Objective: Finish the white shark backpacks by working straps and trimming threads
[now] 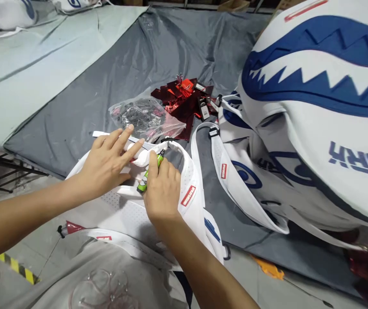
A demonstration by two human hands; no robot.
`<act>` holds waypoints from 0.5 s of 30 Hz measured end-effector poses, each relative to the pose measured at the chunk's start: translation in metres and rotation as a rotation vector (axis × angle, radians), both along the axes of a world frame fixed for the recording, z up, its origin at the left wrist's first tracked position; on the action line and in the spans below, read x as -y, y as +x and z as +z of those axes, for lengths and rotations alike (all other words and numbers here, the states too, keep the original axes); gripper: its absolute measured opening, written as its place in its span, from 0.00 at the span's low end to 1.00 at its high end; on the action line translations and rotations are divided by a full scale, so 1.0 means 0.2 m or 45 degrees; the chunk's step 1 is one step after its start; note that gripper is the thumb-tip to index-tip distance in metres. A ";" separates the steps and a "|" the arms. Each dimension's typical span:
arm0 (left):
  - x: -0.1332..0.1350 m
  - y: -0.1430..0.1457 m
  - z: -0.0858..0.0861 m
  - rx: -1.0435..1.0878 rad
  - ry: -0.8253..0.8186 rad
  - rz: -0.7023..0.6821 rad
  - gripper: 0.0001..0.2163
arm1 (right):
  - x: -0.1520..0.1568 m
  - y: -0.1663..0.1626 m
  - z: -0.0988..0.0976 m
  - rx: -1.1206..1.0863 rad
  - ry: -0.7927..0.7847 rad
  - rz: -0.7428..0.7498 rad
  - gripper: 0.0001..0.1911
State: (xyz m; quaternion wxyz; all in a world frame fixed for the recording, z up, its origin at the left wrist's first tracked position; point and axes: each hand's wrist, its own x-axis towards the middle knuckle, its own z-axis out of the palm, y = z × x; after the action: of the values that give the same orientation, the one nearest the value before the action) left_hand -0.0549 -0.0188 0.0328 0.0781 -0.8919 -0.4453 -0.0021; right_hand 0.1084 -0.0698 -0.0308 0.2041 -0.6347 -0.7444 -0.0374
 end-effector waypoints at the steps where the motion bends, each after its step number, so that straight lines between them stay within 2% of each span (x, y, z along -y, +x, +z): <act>1: -0.01 -0.01 -0.01 -0.016 -0.014 0.014 0.41 | -0.01 -0.01 -0.01 -0.021 -0.003 0.022 0.36; 4: -0.03 -0.06 -0.07 -0.029 -0.050 0.062 0.42 | -0.06 -0.05 -0.04 -0.074 -0.051 0.093 0.36; 9: 0.00 -0.14 -0.16 0.022 -0.022 0.275 0.47 | -0.09 -0.08 -0.08 -0.073 -0.086 0.156 0.35; 15: -0.02 -0.11 -0.19 -0.007 -0.105 0.299 0.50 | -0.11 -0.10 -0.09 -0.028 -0.099 0.116 0.34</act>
State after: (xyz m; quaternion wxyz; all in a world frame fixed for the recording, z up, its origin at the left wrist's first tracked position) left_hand -0.0772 -0.0138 -0.0052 0.0423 -0.8361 -0.5462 0.0280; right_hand 0.0893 -0.0482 -0.0489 0.1887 -0.6081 -0.7711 0.0079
